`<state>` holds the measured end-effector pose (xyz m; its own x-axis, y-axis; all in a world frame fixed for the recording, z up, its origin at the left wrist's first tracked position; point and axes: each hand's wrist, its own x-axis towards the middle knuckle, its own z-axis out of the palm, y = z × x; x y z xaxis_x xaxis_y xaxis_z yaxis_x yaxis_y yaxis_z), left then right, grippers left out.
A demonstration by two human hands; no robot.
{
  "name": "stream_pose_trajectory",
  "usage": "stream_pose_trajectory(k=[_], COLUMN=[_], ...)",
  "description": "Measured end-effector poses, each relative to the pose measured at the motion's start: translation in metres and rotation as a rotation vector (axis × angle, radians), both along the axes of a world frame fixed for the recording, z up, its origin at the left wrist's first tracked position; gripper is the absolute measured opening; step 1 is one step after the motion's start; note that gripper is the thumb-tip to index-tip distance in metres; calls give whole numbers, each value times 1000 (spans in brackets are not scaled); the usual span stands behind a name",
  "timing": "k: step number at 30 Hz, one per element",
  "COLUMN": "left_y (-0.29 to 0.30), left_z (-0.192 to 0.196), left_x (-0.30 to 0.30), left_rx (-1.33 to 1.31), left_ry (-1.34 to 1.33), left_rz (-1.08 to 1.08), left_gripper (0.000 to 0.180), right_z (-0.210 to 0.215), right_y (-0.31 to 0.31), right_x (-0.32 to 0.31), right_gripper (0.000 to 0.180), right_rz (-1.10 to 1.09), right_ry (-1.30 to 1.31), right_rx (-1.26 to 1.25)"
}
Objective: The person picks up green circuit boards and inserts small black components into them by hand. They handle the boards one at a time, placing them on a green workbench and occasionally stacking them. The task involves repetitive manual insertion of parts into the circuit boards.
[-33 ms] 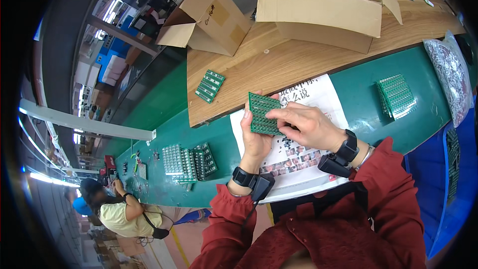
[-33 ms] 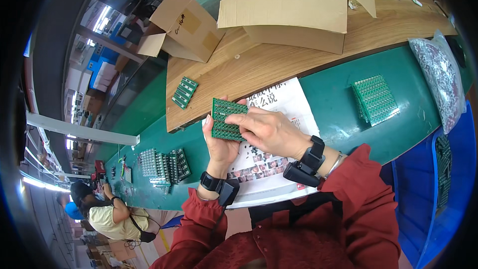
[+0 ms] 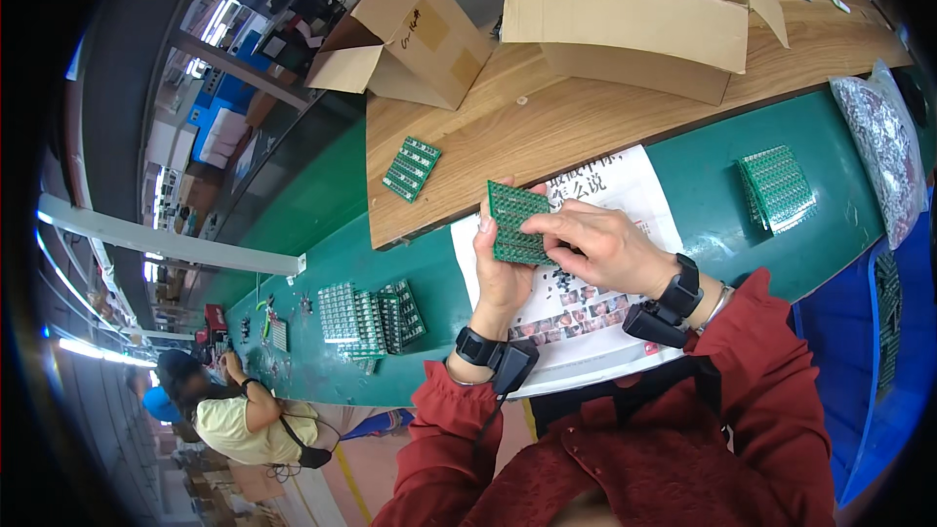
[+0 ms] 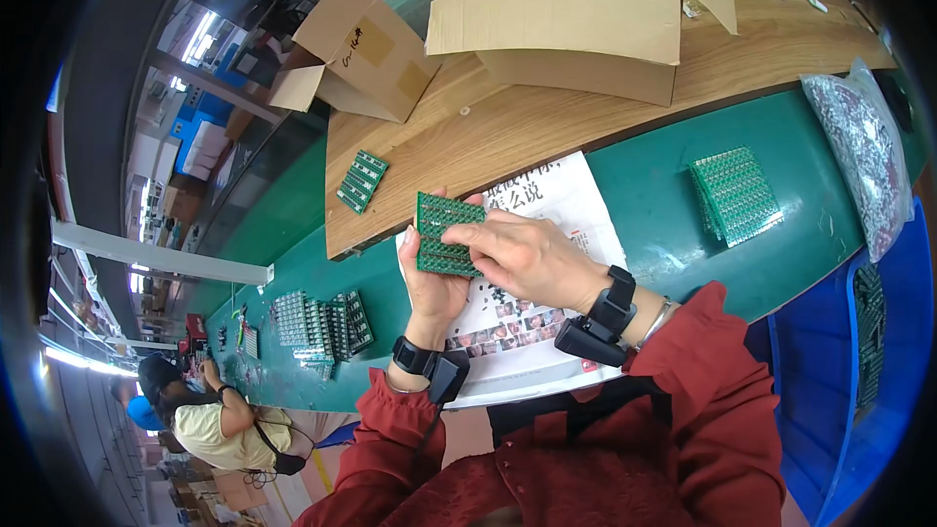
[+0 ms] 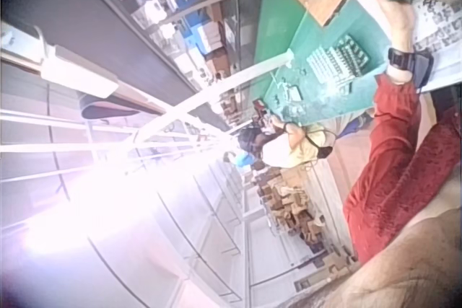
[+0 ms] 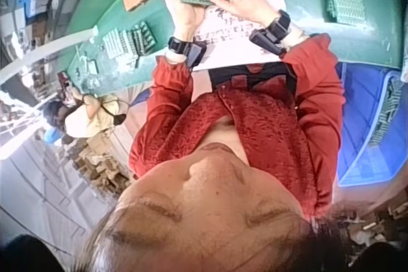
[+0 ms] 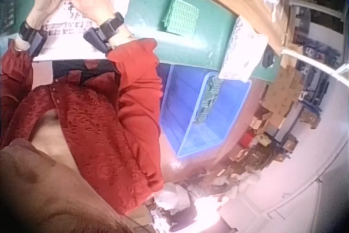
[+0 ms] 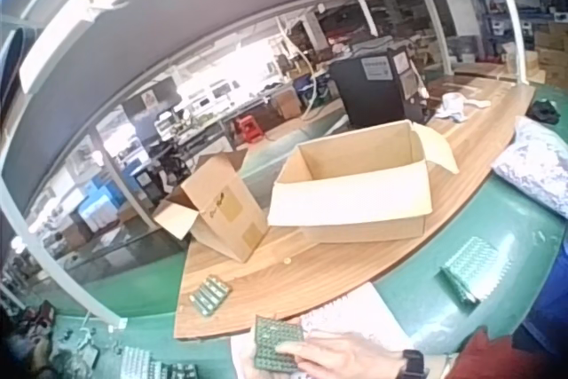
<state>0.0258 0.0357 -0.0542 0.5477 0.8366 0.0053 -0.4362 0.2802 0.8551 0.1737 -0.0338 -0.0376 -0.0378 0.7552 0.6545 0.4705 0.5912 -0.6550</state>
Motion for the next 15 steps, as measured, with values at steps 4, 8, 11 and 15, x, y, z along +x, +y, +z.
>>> stream_pose_trajectory(k=[4,8,11,15], left_y=[0,-1,1,1], left_z=[0,10,7,4], left_x=[0,-1,-3,-1], left_rx=[44,-92,-101,-99], left_ry=[7,-43,-79,-73], left_rz=[-10,-26,-40,-4], left_gripper=[64,63,62,61], right_z=[0,-2,0,-5], right_y=[1,-2,-2,0], right_x=[1,8,7,5], right_gripper=[37,38,42,44], right_rz=[-18,-45,-5,9], right_ry=[0,22,41,-1], right_rx=[22,-49,-52,-48])
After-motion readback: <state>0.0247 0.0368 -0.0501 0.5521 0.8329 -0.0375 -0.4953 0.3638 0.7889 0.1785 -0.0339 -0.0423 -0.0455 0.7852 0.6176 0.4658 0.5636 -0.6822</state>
